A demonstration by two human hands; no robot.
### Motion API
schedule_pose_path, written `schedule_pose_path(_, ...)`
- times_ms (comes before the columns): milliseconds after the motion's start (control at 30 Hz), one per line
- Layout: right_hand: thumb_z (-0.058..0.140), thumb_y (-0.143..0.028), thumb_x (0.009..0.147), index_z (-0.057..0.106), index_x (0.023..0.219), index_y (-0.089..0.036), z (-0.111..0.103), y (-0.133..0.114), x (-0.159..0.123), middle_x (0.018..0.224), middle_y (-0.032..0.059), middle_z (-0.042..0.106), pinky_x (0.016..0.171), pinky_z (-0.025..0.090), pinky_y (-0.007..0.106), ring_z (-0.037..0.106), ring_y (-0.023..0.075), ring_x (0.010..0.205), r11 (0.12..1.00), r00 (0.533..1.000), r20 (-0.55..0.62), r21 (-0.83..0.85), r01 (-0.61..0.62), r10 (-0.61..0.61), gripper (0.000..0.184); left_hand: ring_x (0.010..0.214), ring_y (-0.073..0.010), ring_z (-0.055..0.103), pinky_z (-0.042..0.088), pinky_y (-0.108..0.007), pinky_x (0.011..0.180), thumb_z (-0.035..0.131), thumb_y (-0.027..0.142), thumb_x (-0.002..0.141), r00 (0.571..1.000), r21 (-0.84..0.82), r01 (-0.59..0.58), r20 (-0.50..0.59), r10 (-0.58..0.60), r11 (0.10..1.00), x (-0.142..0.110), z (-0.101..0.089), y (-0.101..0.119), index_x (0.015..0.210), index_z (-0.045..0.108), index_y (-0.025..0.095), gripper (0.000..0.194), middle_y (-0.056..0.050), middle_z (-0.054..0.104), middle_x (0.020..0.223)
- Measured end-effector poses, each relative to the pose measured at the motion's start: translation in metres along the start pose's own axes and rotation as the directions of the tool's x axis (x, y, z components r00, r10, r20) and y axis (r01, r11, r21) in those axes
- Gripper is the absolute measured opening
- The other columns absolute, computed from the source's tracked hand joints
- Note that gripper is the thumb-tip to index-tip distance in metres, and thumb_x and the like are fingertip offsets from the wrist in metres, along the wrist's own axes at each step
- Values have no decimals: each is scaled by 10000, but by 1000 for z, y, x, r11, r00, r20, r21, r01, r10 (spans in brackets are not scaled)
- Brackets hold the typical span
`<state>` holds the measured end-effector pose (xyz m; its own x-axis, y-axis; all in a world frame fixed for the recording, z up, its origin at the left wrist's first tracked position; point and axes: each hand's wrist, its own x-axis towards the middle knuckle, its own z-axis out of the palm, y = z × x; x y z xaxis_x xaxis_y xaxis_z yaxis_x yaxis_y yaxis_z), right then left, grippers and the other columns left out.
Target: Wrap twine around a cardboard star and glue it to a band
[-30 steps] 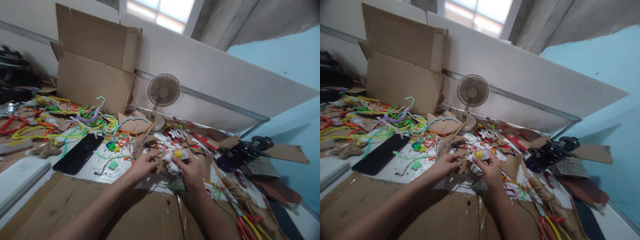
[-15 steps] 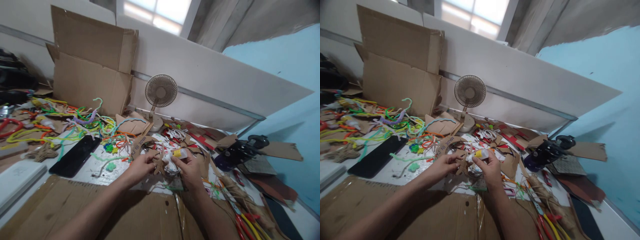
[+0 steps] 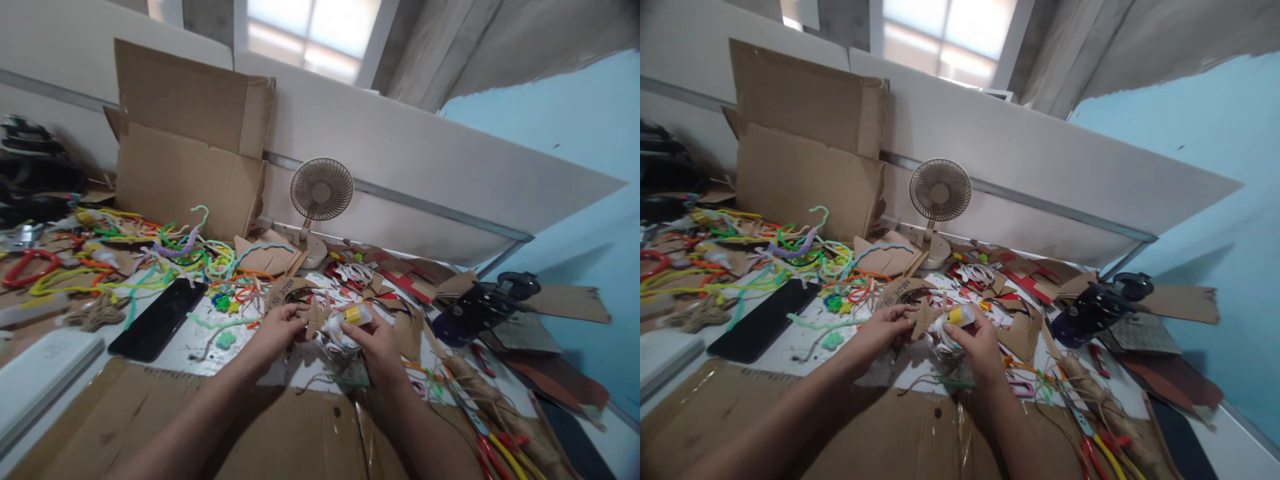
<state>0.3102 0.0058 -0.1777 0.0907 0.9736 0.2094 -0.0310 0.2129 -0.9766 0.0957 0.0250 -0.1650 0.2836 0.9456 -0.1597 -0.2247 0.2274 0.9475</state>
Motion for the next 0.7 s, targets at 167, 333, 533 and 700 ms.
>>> schedule_pose_path(167, 982, -313, 619, 727, 955, -249, -3, -18, 2, 844, -22, 736, 711, 594, 334, 695, 197, 735, 978, 991, -131, 208, -5, 33, 427, 536, -120, 559, 376, -209, 519, 751, 178, 693, 996, -35, 30, -84, -33, 999, 0, -5, 5, 1010, 765, 124, 322, -11, 690, 663)
schedule_pose_path(333, 950, -334, 617, 639, 915, -266, -8, -16, 10, 894, -14, 758, 828, 645, 425, 771, 254, 833, 940, 978, -171, 336, -58, 121, 436, 585, -136, 602, 499, -241, 603, 806, 196, 627, 984, -126, -63, -175, 41, 990, 5, -14, 8, 944, 750, 145, 327, 13, 668, 667)
schedule_pose_path(533, 910, -522, 728, 658, 917, -275, -20, 11, 24, 734, -13, 714, 530, 595, 319, 675, 195, 616, 933, 958, -217, 344, -104, 186, 401, 590, -149, 631, 473, -230, 560, 847, 214, 608, 979, -162, -106, -187, 75, 981, 9, -24, 12, 962, 730, 145, 379, -15, 703, 715)
schedule_pose_path(700, 967, -478, 599, 680, 915, -266, -14, 11, 37, 893, 26, 776, 722, 633, 371, 752, 239, 803, 948, 971, -182, 305, -92, 152, 477, 562, -131, 600, 446, -206, 522, 798, 154, 668, 976, -163, -114, -201, 80, 980, 7, -28, 17, 968, 749, 136, 305, -11, 705, 688)
